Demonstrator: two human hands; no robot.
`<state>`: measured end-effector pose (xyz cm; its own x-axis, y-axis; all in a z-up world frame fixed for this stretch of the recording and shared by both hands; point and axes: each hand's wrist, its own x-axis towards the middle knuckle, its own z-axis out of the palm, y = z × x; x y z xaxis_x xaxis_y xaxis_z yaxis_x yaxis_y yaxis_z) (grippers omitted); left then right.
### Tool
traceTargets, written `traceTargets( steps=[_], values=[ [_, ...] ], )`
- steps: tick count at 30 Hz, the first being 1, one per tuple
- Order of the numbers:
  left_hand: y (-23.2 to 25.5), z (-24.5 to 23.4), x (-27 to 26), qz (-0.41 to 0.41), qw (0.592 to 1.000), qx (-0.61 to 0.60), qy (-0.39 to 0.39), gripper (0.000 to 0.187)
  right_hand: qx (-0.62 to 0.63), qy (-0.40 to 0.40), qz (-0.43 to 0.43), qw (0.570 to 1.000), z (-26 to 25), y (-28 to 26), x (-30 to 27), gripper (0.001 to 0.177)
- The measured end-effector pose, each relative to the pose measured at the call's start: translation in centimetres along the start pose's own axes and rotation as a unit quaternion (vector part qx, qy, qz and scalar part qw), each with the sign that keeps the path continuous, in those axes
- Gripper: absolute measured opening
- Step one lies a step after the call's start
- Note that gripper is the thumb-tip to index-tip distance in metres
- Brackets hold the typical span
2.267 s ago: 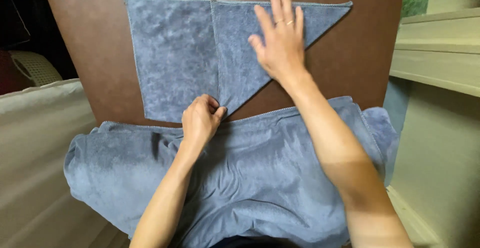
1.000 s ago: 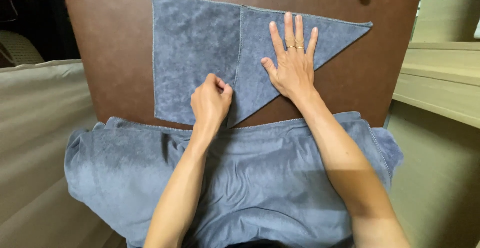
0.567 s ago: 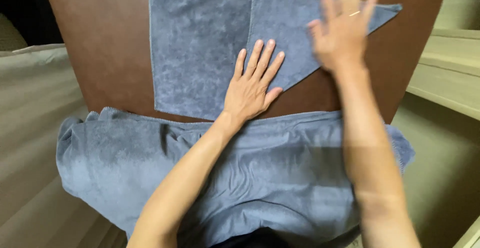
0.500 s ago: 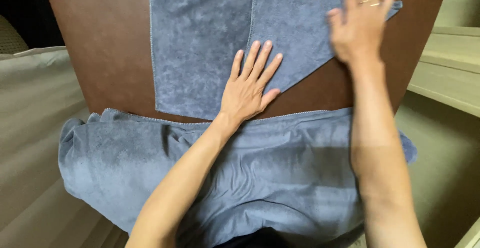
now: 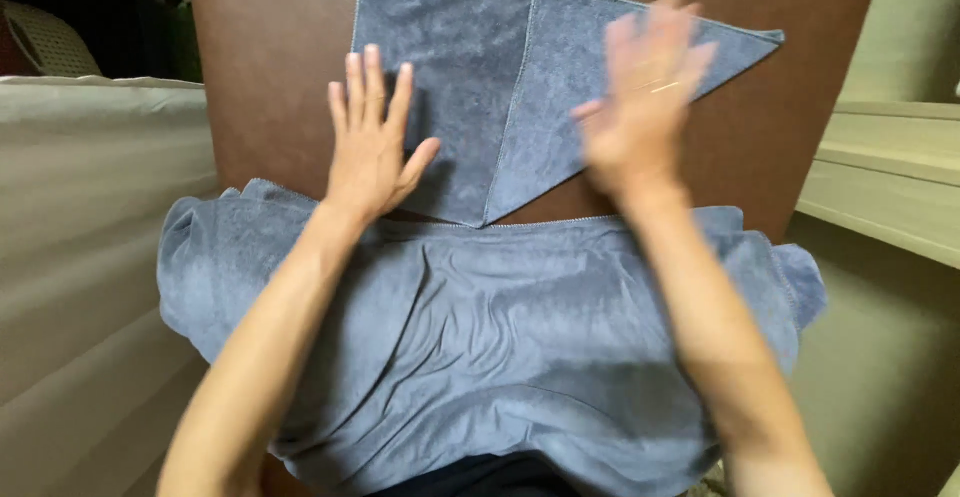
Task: Folding a grey towel into a decorative shape on a massage table in a spa environment.
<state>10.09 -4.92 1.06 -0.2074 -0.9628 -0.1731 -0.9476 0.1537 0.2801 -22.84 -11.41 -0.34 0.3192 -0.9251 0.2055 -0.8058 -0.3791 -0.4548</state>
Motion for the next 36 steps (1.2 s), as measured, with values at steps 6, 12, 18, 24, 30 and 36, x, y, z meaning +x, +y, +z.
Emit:
traceTargets(
  steps=[6, 12, 18, 24, 30, 36],
  values=[
    [0.4, 0.1, -2.9, 0.123, 0.992, 0.013, -0.003, 0.092, -0.086, -0.203, -0.087, 0.972, 7.3, -9.7, -5.0, 0.087],
    [-3.3, 0.7, -3.0, -0.090, 0.995, -0.022, -0.042, 0.083, -0.070, -0.163, -0.095, 0.980, 6.5, -10.3, -6.6, 0.084],
    [-10.3, 7.7, -4.1, -0.245, 0.968, 0.025, -0.039, 0.101, -0.085, 0.008, -0.164, 0.983, 9.0, -9.5, -10.4, 0.034],
    [-7.4, 4.0, -2.0, -0.281, 0.951, -0.013, -0.129, 0.060, -0.097, -0.078, -0.151, 0.981, 10.2, -9.3, -11.3, 0.042],
    [-8.9, 5.9, -1.6, -0.282, 0.952, -0.028, -0.115, 0.050, -0.094, -0.037, -0.182, 0.978, 12.0, -9.8, -12.8, 0.012],
    [-7.6, 3.5, -1.7, -0.307, 0.938, -0.078, -0.139, 0.036, -0.089, -0.014, -0.196, 0.976, 11.7, -10.4, -12.0, 0.008]
  ],
)
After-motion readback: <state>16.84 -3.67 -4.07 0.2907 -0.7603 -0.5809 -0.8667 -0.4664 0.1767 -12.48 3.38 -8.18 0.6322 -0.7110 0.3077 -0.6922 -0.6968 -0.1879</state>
